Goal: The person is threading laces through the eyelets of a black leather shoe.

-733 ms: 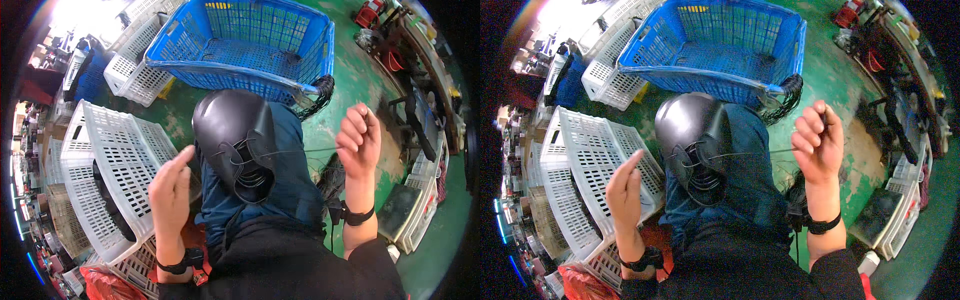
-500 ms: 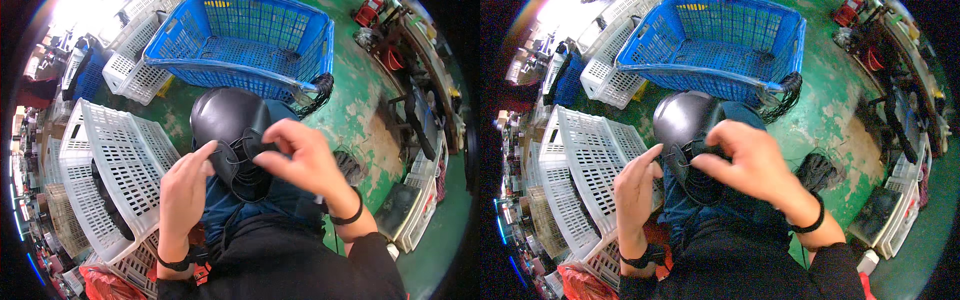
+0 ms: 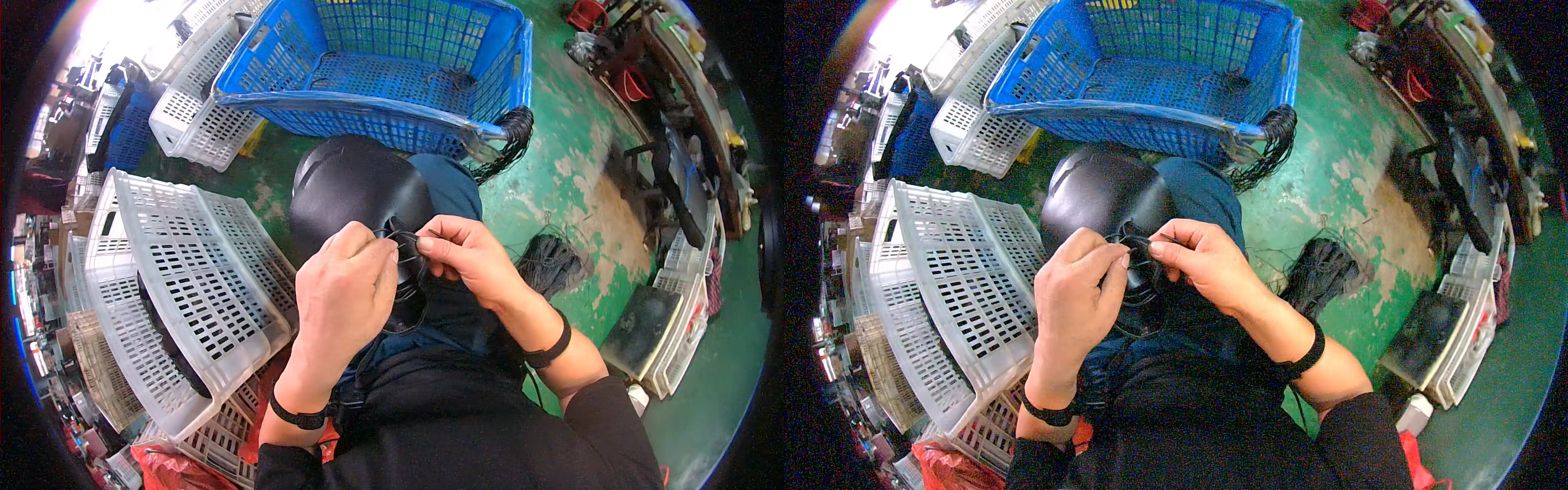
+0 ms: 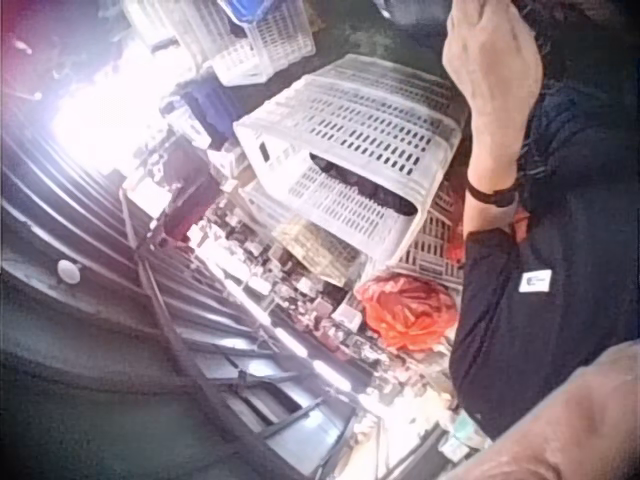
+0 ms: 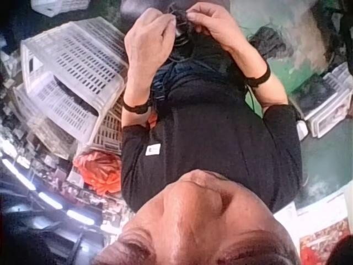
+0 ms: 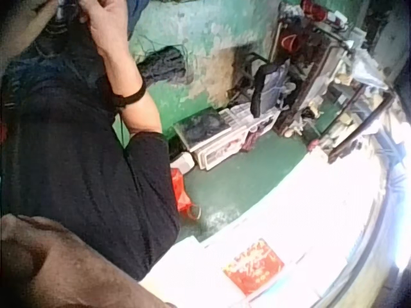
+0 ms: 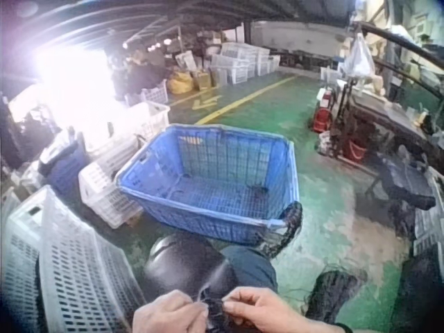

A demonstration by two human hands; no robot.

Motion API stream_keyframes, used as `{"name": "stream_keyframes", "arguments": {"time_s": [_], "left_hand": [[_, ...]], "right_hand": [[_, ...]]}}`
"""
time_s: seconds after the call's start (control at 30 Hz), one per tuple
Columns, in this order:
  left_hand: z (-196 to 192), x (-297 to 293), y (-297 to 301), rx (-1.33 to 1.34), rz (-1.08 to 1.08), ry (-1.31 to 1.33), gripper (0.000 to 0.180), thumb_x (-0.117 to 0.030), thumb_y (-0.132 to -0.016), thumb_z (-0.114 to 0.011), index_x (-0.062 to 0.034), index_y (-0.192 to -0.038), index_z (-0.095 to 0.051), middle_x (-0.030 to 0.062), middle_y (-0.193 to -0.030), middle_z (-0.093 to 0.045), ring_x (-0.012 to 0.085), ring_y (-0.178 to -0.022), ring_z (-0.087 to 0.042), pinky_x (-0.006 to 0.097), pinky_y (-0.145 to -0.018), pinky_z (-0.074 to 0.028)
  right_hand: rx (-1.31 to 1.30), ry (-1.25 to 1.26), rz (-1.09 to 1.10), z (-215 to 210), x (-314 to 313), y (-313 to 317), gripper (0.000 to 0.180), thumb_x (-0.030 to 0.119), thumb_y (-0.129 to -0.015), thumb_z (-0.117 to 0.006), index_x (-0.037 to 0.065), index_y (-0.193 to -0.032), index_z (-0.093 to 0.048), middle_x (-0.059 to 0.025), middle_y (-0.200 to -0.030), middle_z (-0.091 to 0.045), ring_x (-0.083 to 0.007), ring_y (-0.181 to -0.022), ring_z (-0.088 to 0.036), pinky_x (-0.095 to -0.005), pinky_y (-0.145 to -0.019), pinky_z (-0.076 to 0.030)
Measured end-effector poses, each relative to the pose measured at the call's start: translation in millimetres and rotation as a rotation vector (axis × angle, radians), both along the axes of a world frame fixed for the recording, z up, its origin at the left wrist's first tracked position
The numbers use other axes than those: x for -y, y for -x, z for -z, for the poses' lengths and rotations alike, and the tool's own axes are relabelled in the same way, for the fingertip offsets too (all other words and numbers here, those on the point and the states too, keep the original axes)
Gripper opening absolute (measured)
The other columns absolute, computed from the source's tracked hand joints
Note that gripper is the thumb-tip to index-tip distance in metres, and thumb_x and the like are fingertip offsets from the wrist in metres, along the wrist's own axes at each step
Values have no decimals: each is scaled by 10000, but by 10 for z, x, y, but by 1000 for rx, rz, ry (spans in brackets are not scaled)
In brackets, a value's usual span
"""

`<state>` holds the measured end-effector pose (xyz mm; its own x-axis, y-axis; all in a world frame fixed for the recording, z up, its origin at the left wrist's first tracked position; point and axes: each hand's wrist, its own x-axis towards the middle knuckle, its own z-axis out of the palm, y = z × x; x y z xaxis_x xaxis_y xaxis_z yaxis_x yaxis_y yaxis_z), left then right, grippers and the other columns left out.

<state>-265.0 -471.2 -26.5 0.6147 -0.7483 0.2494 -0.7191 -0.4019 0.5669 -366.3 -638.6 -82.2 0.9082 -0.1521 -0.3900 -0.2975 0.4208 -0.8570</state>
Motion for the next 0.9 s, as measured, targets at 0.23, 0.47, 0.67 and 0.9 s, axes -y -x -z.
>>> {"name": "stream_keyframes", "arguments": {"time_s": [0.23,0.47,0.67,0.9], "left_hand": [[26,1,17,20,27,-36,71,-45,-818,-692,-10,-871,-724,112,-806,-613,298,-737,-645,386,-659,-508],[153,26,21,45,18,-10,53,-30,-813,-682,-4,-848,-711,112,-811,-611,306,-744,-643,391,-661,-508],[191,-35,48,81,15,-21,141,-58,-809,-696,-8,-940,-709,125,-905,-630,318,-827,-648,401,-735,-512],[341,-466,63,446,-240,15,579,-246,-670,-851,-121,-1181,-607,109,-1243,-543,335,-1186,-518,481,-1029,-361]], "right_hand": [[13,-13,-8,34,4,4,178,231,-970,-682,56,-1006,-679,44,-784,-598,-62,-674,-523,-230,-622,-430],[74,52,44,-6,-76,-2,197,235,-983,-672,41,-1012,-673,21,-818,-633,-63,-693,-539,-244,-632,-455],[128,506,-9,-9,-78,-27,191,206,-975,-667,18,-1003,-649,-9,-881,-663,-84,-774,-594,-279,-700,-501],[299,-406,544,-9,573,132,158,213,-993,-589,66,-986,-647,-67,-965,-684,-27,-563,-403,-192,-422,-255]]}}
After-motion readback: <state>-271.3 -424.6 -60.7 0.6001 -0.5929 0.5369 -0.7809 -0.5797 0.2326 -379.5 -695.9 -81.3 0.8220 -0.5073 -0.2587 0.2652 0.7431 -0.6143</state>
